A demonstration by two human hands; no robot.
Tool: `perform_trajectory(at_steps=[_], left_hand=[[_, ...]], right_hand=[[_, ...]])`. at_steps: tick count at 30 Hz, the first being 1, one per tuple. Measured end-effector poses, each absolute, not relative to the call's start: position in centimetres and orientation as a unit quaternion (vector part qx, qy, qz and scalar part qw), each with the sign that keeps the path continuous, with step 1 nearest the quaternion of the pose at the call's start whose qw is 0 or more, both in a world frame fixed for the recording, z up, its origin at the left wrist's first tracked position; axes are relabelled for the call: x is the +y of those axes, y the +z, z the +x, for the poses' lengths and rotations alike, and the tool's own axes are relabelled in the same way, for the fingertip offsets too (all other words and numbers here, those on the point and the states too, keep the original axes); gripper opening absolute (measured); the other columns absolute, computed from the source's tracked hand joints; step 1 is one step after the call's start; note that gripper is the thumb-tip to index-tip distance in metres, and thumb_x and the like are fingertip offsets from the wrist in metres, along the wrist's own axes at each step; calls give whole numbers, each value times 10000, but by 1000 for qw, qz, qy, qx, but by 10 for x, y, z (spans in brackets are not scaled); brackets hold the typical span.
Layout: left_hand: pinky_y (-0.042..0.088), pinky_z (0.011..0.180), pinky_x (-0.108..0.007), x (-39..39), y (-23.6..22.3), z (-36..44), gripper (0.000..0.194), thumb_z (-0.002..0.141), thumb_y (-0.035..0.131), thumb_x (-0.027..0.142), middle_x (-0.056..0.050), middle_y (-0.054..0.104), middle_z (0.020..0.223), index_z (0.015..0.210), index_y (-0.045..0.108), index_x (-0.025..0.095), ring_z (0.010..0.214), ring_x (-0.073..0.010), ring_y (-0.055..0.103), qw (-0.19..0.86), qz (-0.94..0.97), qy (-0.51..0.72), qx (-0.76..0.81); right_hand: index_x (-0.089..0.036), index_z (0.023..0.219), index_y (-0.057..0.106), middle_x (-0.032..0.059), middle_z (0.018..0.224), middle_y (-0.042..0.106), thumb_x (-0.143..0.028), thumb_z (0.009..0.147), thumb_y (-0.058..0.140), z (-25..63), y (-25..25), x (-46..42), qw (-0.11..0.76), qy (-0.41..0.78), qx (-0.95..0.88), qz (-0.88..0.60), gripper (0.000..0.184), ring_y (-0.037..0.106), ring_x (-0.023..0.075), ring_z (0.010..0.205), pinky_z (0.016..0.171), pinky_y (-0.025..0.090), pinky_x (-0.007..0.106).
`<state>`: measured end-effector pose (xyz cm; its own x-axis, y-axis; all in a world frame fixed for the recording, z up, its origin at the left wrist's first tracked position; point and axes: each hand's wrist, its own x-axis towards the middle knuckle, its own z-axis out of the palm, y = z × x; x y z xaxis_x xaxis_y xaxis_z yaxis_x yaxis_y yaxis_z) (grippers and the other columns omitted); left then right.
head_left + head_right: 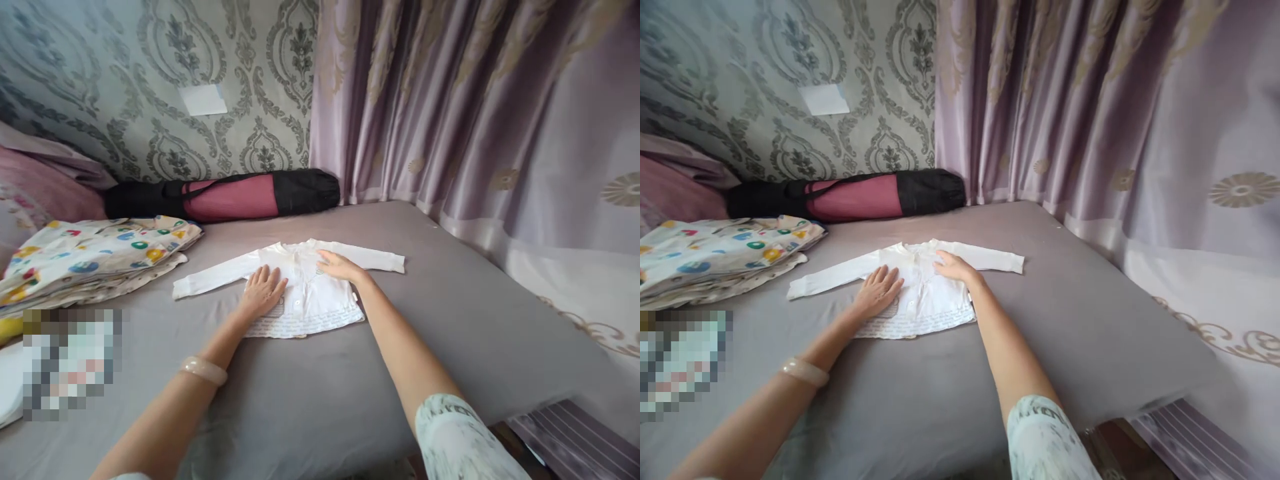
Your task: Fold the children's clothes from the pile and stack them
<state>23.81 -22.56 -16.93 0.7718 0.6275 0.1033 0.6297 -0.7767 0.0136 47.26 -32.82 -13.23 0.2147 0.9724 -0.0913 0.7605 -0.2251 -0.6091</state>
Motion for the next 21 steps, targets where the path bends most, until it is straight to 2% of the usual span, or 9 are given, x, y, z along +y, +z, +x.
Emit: perform_trajectory(at_steps=[2, 5, 9, 13, 17, 19, 21], left_hand=[[295, 1108, -488, -229, -171, 239, 591, 970, 260, 518, -183, 420, 1478, 1424, 424, 176, 1406, -324, 326, 40, -933, -51, -355], [295, 1110, -483, -235, -171, 240, 630, 967, 262, 523, -208, 383, 1498, 1442, 405, 135, 1409, -345, 318, 62, -928, -32, -365], [282, 1115, -480, -239, -165, 242, 657, 971, 261, 518, -240, 342, 1511, 1455, 378, 90, 1412, -367, 303, 63, -928, 0, -367], [333, 1085, -452, -238, -150, 245, 646, 956, 315, 526, -237, 413, 1457, 1420, 416, 88, 1364, -352, 382, 54, -934, 6, -353], [461, 927, -436, -231, -130, 258, 507, 952, 324, 532, -170, 606, 1191, 1176, 598, 169, 1140, -320, 563, 12, -926, 23, -377], [469, 905, -432, -226, -123, 269, 461, 964, 319, 489, -162, 619, 1127, 1053, 636, 166, 1098, -317, 575, 9, -914, 7, -406], [462, 921, -429, -222, -121, 283, 411, 967, 346, 428, -169, 606, 1149, 1060, 632, 148, 1118, -315, 557, 10, -914, -36, -403]], right_hand=[[-206, 1425, 466, 58, 1408, 543, -377, 951, 388, 494, -128, -328, 302, 192, -519, -776, 509, 530, 178, 1262, 1055, 399, 316], [-182, 1330, 568, 68, 1313, 623, -322, 933, 416, 525, -121, -340, 314, 113, -396, -855, 448, 559, 193, 1228, 1032, 418, 304], [-100, 1331, 550, 187, 1292, 607, -232, 910, 399, 556, -119, -371, 287, 66, -284, -913, 467, 541, 288, 1242, 1021, 418, 419], [-113, 1254, 605, 210, 1229, 622, -205, 875, 450, 575, -127, -397, 242, 45, -166, -955, 419, 552, 334, 1197, 961, 436, 471], [-79, 1232, 608, 257, 1267, 572, -204, 872, 472, 581, -132, -406, 229, 34, -123, -965, 404, 500, 356, 1216, 952, 405, 491], [-66, 1221, 614, 276, 1282, 551, -211, 876, 480, 582, -133, -407, 226, 37, -119, -966, 398, 465, 368, 1236, 955, 385, 499], [-59, 1197, 633, 284, 1275, 550, -222, 872, 496, 583, -134, -406, 222, 42, -118, -967, 388, 444, 378, 1245, 959, 371, 500]])
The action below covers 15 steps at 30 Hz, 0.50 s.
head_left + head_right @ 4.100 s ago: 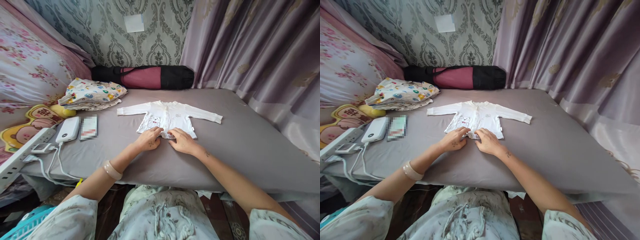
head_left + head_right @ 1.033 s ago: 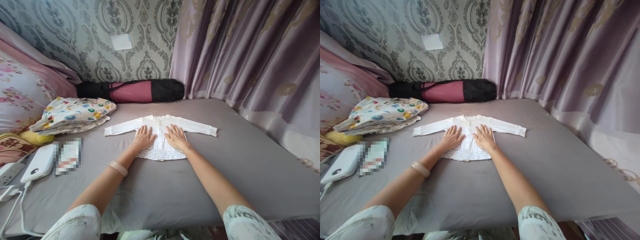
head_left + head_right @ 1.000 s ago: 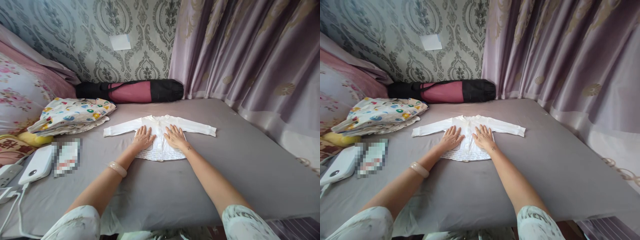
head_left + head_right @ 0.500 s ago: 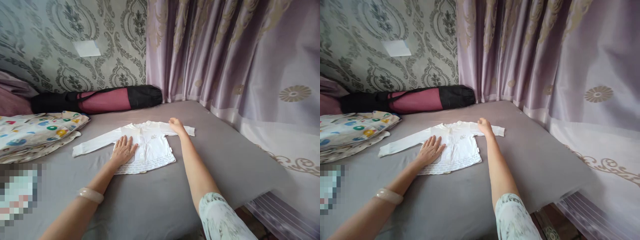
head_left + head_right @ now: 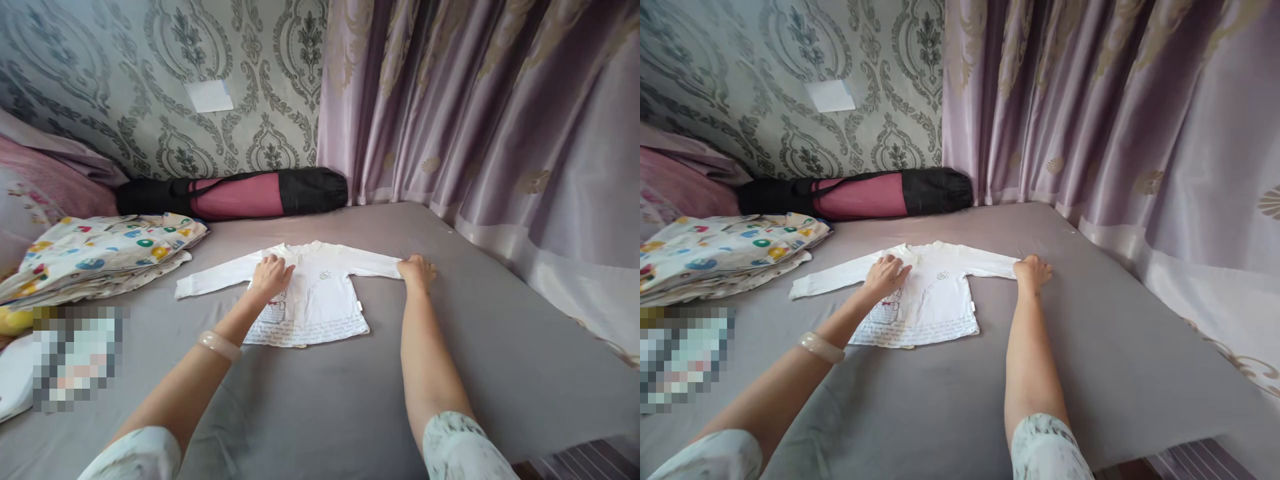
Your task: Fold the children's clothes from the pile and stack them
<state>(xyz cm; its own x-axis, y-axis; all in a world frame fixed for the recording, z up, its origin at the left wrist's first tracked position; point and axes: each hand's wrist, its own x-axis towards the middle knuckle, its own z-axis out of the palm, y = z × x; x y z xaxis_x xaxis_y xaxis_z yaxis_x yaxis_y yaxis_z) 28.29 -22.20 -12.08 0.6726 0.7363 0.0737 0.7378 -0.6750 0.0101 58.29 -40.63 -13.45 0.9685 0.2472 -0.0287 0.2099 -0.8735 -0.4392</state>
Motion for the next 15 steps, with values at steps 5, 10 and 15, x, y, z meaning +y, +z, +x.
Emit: perform_trajectory(at_steps=[5, 10, 15], left_hand=[[425, 1021, -417, -217, -132, 326, 347, 941, 418, 270, -142, 595, 1236, 1241, 552, 158, 1186, -264, 527, -51, -957, -117, -262], [384, 1094, -421, -213, -153, 370, 427, 899, 475, 254, -145, 567, 1326, 1309, 516, 146, 1279, -251, 479, -97, -976, -116, -156], [321, 1150, -417, -209, -163, 398, 504, 891, 484, 321, -168, 497, 1417, 1349, 492, 110, 1356, -267, 412, -126, -980, -95, -120]], right_hand=[[-87, 1164, 670, 270, 1237, 586, -263, 844, 547, 589, -139, -406, 217, 48, -98, -970, 385, 485, 384, 1221, 960, 384, 498], [-173, 992, 735, 203, 1092, 676, -307, 732, 665, 604, -143, -407, 236, 69, -82, -966, 301, 598, 379, 1094, 905, 451, 506], [-171, 754, 687, 93, 749, 693, -336, 701, 692, 611, -137, -405, 378, 79, -122, -914, 173, 675, 275, 831, 687, 514, 336]])
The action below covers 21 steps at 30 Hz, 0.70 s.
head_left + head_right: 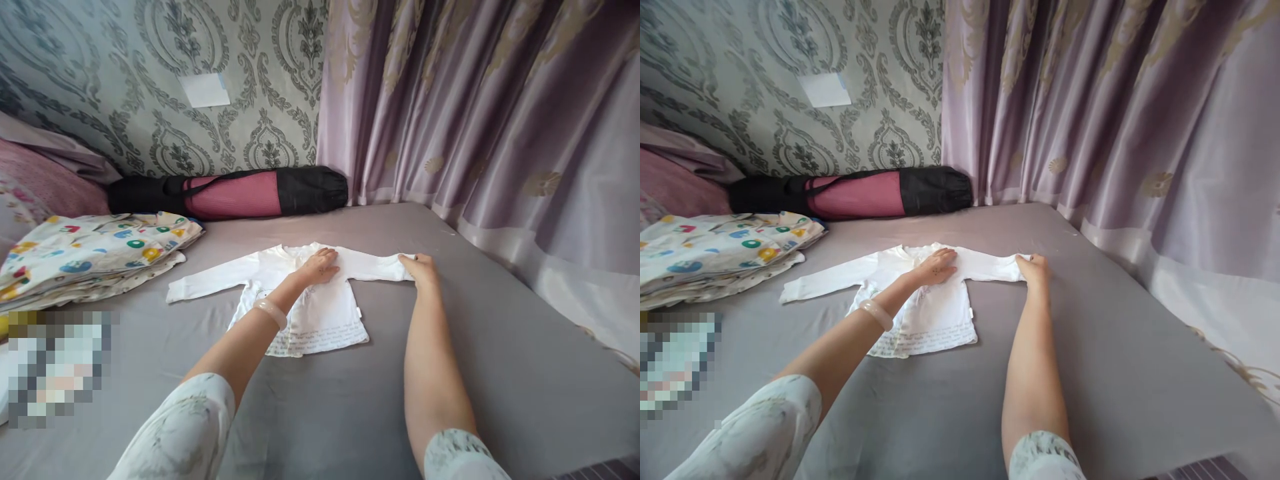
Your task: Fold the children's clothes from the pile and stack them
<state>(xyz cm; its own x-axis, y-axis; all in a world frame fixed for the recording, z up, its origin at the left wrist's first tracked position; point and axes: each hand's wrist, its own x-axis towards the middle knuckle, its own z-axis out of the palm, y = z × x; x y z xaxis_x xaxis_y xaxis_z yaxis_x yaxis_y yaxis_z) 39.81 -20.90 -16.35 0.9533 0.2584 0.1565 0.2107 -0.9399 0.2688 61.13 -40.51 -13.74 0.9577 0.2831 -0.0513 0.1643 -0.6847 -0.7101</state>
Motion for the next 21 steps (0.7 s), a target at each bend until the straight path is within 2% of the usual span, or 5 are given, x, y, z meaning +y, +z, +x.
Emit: perform_trajectory(at_steps=[4, 9, 13, 16, 21], left_hand=[[263, 1172, -409, -210, -163, 405, 605, 915, 448, 424, -167, 398, 1500, 1412, 418, 80, 1411, -286, 324, 138, 978, 45, 149], [250, 1155, -451, -210, -157, 404, 696, 915, 404, 559, -142, 290, 1564, 1477, 321, 156, 1444, -299, 239, 146, 973, 1, 179], [212, 1144, -517, -204, -152, 407, 873, 818, 460, 703, -151, 203, 1590, 1506, 264, 201, 1444, -369, 181, 159, 970, -30, 183], [173, 1137, -559, -199, -148, 411, 1017, 728, 480, 793, -154, 138, 1601, 1528, 207, 227, 1437, -420, 130, 170, 965, -64, 188], [169, 1132, -556, -198, -133, 417, 1121, 617, 519, 851, -147, 182, 1580, 1524, 222, 263, 1419, -433, 130, 159, 963, -98, 192]], right_hand=[[-163, 711, 608, 8, 593, 610, -291, 731, 671, 601, -122, -400, 546, 106, -93, -826, 144, 621, 169, 596, 497, 459, 235], [-180, 754, 572, -25, 572, 573, -294, 777, 658, 590, -101, -397, 638, 146, -71, -752, 145, 537, 110, 468, 371, 360, 185], [-186, 768, 559, -44, 570, 544, -359, 780, 689, 584, -89, -393, 683, 167, -103, -703, 217, 506, 89, 452, 346, 305, 167], [-192, 764, 553, -58, 554, 536, -401, 747, 731, 575, -80, -386, 717, 191, -117, -660, 275, 501, 85, 454, 356, 309, 165], [-192, 731, 551, -69, 542, 554, -340, 733, 753, 549, -68, -367, 772, 250, -103, -575, 250, 503, 79, 450, 396, 356, 169]])
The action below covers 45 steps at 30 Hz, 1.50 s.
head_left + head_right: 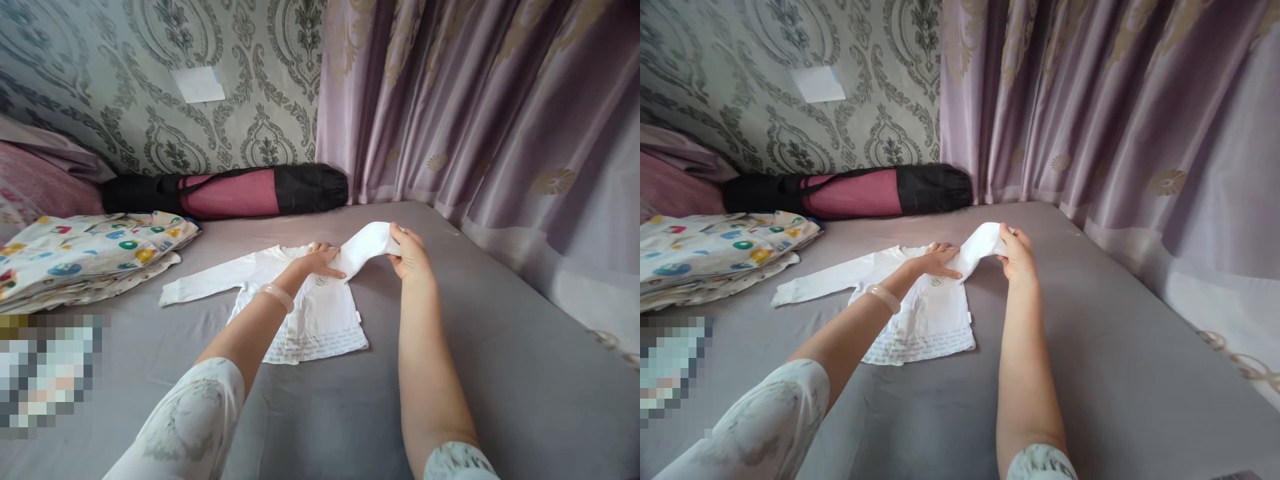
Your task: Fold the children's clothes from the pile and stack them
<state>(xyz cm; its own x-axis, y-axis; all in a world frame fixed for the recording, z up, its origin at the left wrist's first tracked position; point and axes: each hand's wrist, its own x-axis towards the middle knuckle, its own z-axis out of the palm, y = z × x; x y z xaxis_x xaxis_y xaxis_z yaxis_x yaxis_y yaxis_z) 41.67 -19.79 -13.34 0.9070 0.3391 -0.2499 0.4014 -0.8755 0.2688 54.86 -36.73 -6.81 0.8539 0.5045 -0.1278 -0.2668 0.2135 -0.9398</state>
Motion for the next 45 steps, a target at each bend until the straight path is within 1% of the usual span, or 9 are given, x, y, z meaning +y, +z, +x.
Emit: perform_trajectory(at_steps=[13, 17, 22, 25, 29, 33, 39, 42, 45], left_hand=[[282, 1090, -536, -197, -125, 420, 1002, 606, 662, 740, -167, 362, 1480, 1438, 402, 245, 1379, -431, 263, 187, 961, -67, 193], [378, 1052, -445, -189, -133, 386, 721, 739, 696, 491, -167, 492, 1384, 1359, 491, 186, 1294, -339, 436, 293, 920, 108, 236], [528, 795, -323, -181, -138, 325, 413, 848, 630, 385, -132, 660, 1084, 1177, 580, 141, 902, -198, 646, 535, 725, 235, 365], [540, 747, -301, -181, -143, 302, 331, 875, 616, 379, -125, 671, 983, 1069, 576, 114, 787, -160, 662, 643, 613, 276, 367], [540, 737, -305, -181, -150, 295, 410, 888, 562, 516, -111, 673, 899, 1015, 576, 126, 764, -165, 658, 705, 535, 295, 359], [523, 721, -285, -181, -154, 299, 474, 861, 587, 534, -84, 661, 900, 1123, 591, 138, 827, -182, 634, 687, 541, 300, 381], [398, 588, -202, -182, -155, 296, 766, 766, 651, 197, 48, 542, 685, 1467, 343, 183, 578, -89, 494, 572, 652, 309, 389], [338, 545, -202, -179, -156, 295, 604, 746, 575, 174, 63, 478, 630, 1349, 540, 190, 513, -74, 375, 510, 720, 318, 348], [331, 538, -222, -174, -157, 295, 411, 760, 520, 229, 41, 475, 613, 1120, 706, 156, 514, -88, 352, 457, 749, 328, 350]], right_hand=[[-195, 723, 530, -80, 532, 556, -378, 738, 769, 502, -70, -331, 766, 333, -108, -540, 301, 494, 69, 430, 367, 323, 163], [-196, 738, 534, -72, 544, 577, -322, 806, 709, 493, -72, -325, 758, 342, -105, -545, 226, 521, 79, 448, 372, 346, 160], [-196, 828, 549, -52, 606, 628, -269, 868, 636, 475, -84, -307, 742, 357, -118, -555, 120, 582, 100, 503, 388, 401, 160], [-201, 904, 555, -36, 700, 667, -248, 889, 605, 455, -98, -297, 724, 369, -156, -562, 71, 633, 113, 592, 486, 502, 196], [-208, 1074, 595, 60, 1089, 702, -335, 917, 576, 431, -116, -295, 638, 468, -286, -541, 203, 687, 163, 931, 827, 559, 322], [-181, 1107, 604, 147, 1302, 613, -390, 967, 486, 436, -121, -299, 583, 497, -325, -555, 277, 628, 198, 1126, 973, 487, 377], [-171, 963, 601, 152, 1179, 683, -394, 1017, 310, 491, -111, -308, 681, 398, -234, -568, 371, 683, 189, 1001, 902, 519, 359], [-176, 928, 597, 137, 1138, 697, -398, 1006, 336, 512, -111, -317, 713, 322, -194, -591, 351, 685, 172, 982, 881, 522, 325], [-168, 1023, 611, 130, 1195, 671, -348, 992, 353, 516, -116, -320, 663, 243, -227, -671, 316, 654, 167, 1054, 928, 494, 337]])
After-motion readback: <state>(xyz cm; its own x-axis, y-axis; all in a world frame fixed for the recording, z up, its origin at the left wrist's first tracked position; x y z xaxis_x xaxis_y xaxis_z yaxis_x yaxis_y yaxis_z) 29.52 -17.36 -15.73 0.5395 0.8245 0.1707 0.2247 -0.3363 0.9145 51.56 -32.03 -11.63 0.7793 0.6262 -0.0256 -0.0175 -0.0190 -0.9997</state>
